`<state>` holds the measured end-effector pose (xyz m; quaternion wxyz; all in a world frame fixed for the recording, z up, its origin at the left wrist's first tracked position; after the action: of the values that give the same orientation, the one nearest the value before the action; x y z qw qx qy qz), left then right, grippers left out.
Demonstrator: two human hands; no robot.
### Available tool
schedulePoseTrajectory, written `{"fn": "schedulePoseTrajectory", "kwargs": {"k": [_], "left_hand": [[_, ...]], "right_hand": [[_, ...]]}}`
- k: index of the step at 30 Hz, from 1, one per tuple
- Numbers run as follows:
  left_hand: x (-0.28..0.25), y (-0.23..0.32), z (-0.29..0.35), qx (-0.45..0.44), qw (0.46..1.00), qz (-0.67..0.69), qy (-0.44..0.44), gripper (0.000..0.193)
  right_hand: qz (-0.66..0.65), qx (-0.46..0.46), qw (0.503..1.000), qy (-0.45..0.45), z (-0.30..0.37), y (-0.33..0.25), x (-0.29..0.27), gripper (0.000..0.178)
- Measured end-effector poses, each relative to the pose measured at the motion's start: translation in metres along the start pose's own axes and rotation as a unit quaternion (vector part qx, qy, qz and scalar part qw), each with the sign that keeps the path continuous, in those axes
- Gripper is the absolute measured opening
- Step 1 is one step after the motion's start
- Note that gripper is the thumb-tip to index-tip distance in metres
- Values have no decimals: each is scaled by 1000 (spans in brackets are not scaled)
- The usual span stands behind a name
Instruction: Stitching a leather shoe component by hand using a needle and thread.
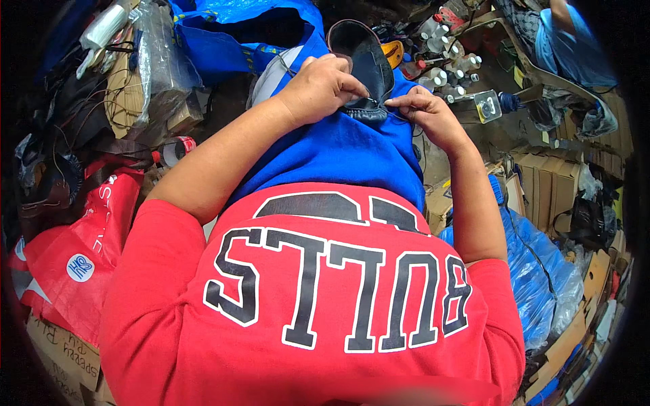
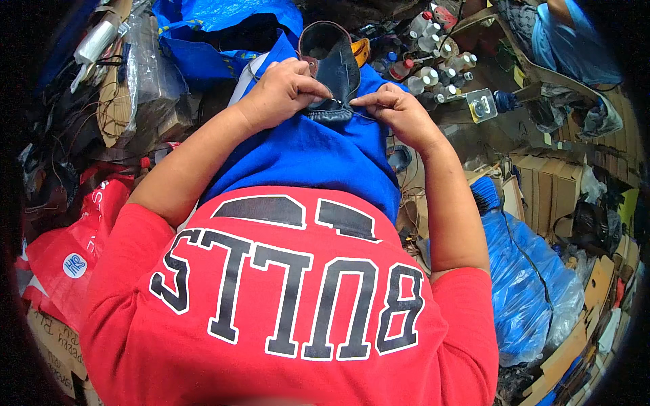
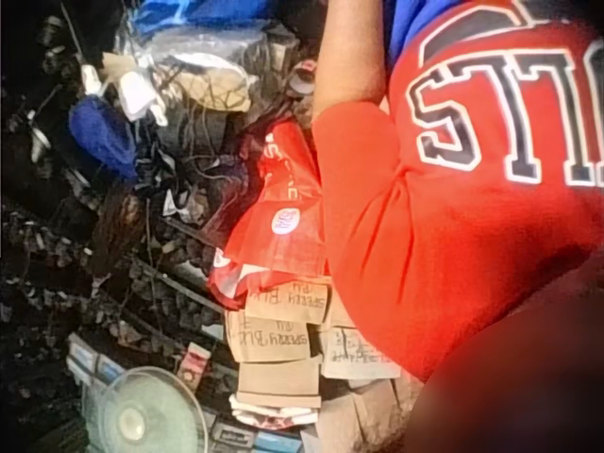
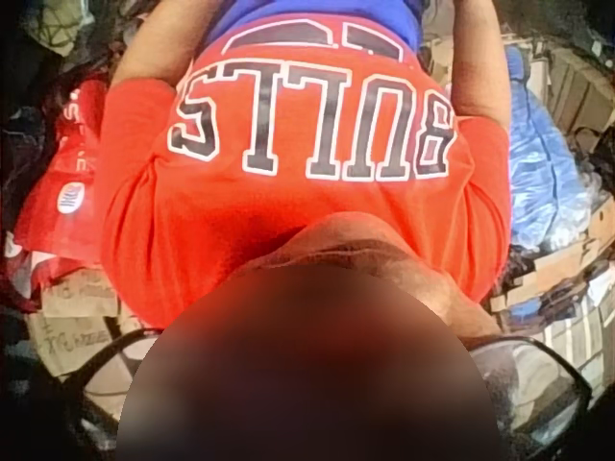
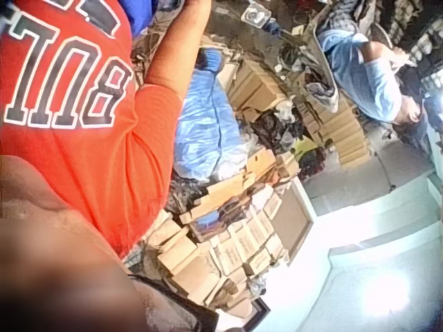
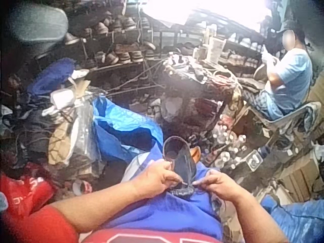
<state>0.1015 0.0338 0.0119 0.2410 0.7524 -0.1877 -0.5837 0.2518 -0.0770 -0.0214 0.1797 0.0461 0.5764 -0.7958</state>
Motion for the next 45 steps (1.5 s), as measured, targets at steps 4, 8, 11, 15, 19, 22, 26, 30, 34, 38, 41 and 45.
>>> {"fn": "schedulePoseTrajectory", "kwargs": {"k": [4, 8, 11, 15, 19, 22, 26, 30, 34, 38, 41, 45], "left_hand": [[5, -2, -5, -15, 1000, 16, -19, 16], [9, -11, -19, -5, 997, 44, -62, 15], [15, -12, -31, 21, 992, 46, -115, 13], [5, 2, -19, 23, 997, -22, -68, 12], [-7, 19, 4, -60, 996, -56, -39, 16], [0, 5, 8, -106, 994, -21, -18, 17], [19, -11, -3, -214, 967, 95, -100, 18], [25, -13, -9, -215, 965, 118, -91, 17], [27, -13, -9, -224, 954, 143, -136, 16], [14, 5, -10, -167, 975, -26, -145, 16], [6, 12, -10, -127, 979, -67, -145, 9], [-2, 11, 4, -95, 984, -93, -117, 6]], "right_hand": [[-33, 6, 999, -11, 0, 5, 2, 36], [-2, 13, 1000, -23, -4, 3, 1, 38], [4, 15, 1000, -26, -6, 4, 1, 37], [17, 28, 999, -8, 2, -10, 7, 35], [103, 8, 994, 42, 15, -15, 13, 32], [-136, 45, 989, 33, 12, 7, 19, 32], [-203, 36, 978, 29, 8, 7, 19, 33], [-204, 21, 978, 25, 2, 1, 18, 29], [-120, 51, 991, 26, -5, -5, 17, 22], [-52, 51, 997, -5, -11, -17, 22, 16], [-101, 14, 995, -1, -11, -8, 19, 10], [-137, -7, 990, 20, 1, -1, 6, 12]]}}
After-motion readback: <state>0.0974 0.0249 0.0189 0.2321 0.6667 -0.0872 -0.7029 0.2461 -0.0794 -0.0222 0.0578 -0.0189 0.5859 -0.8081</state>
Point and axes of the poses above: each hand's wrist, its own z-axis away from the middle knuckle, its own x-axis out of the palm, y = z × x, the point moved 7 cm from there along -z, towards the middle knuckle, and after that the axes turned 15 degrees about -y, right-handed, at the moved point
